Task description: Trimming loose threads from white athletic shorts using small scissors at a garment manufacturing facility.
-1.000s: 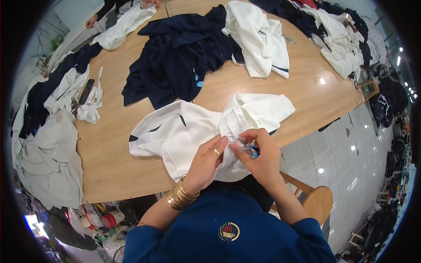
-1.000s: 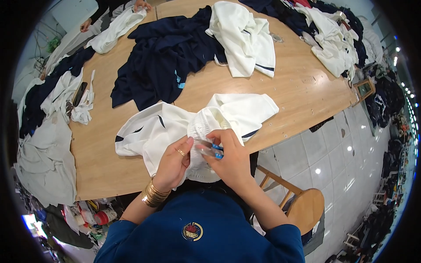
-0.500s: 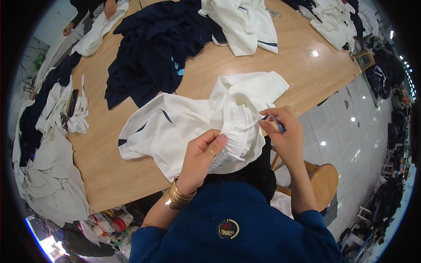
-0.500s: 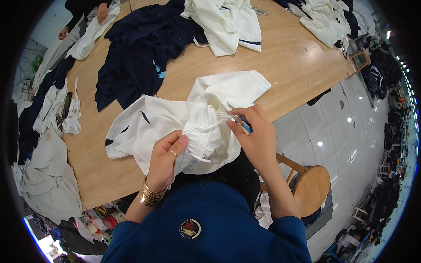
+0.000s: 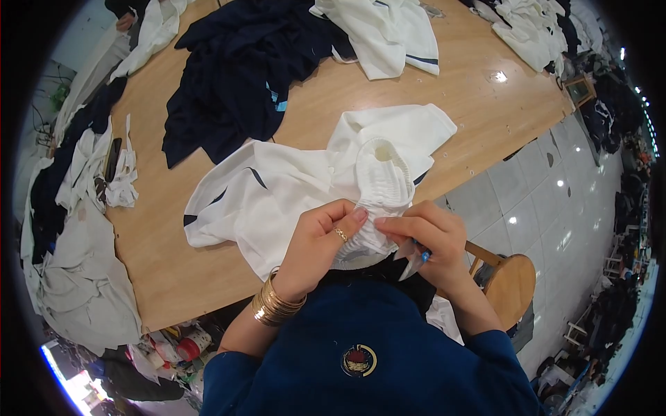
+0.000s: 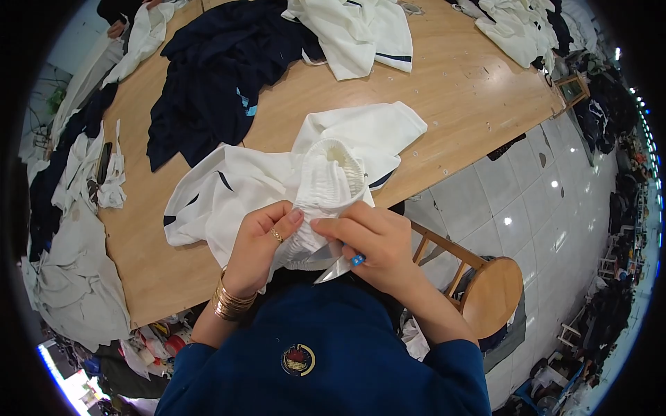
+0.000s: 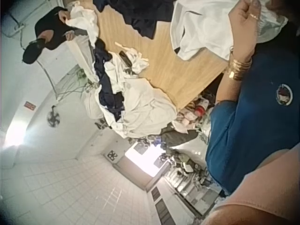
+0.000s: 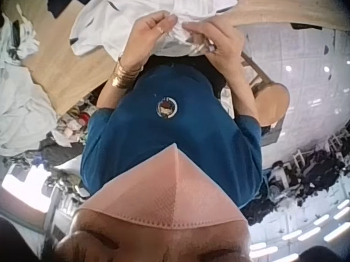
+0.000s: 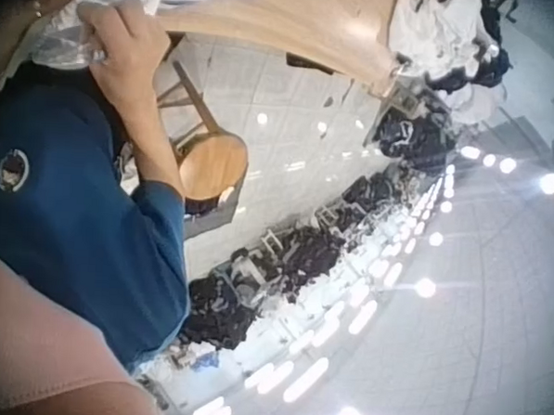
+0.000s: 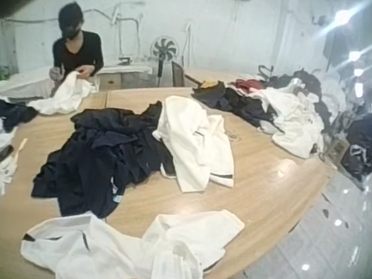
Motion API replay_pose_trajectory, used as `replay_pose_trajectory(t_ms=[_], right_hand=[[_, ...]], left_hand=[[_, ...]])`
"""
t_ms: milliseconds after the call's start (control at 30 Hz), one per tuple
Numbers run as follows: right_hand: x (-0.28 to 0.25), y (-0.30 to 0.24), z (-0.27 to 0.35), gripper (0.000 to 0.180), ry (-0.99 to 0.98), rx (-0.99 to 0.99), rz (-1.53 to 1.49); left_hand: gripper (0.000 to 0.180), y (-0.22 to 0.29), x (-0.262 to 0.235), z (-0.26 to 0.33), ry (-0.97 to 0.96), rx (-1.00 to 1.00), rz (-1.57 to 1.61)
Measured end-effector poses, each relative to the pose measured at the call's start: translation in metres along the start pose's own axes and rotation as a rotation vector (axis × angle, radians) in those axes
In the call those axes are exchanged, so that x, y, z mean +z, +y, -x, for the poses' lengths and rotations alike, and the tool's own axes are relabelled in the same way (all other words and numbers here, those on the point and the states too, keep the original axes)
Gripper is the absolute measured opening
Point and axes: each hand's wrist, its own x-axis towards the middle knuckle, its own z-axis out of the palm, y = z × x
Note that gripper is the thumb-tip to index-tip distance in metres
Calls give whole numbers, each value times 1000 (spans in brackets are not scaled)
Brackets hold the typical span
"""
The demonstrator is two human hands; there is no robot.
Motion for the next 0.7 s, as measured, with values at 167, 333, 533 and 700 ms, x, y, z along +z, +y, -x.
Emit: replay_pose_trajectory(t_ms=[167,333,533,700], right_hand=[[2,-1,-7,31,-62,-12,77],[-10,-1,-5,24,-34,293,-375],[-20,-6,-12,14,-103,174,-172],[-10,-1,-9,39,-150,-14,-43]], left_hand=[[22,2,-2,-3,-22,30,-106],[23,7,-7,-1,-13,58,-188],[22,12,-9,0,-27,62,-188],[23,10,-9,-3,-75,13,-212]])
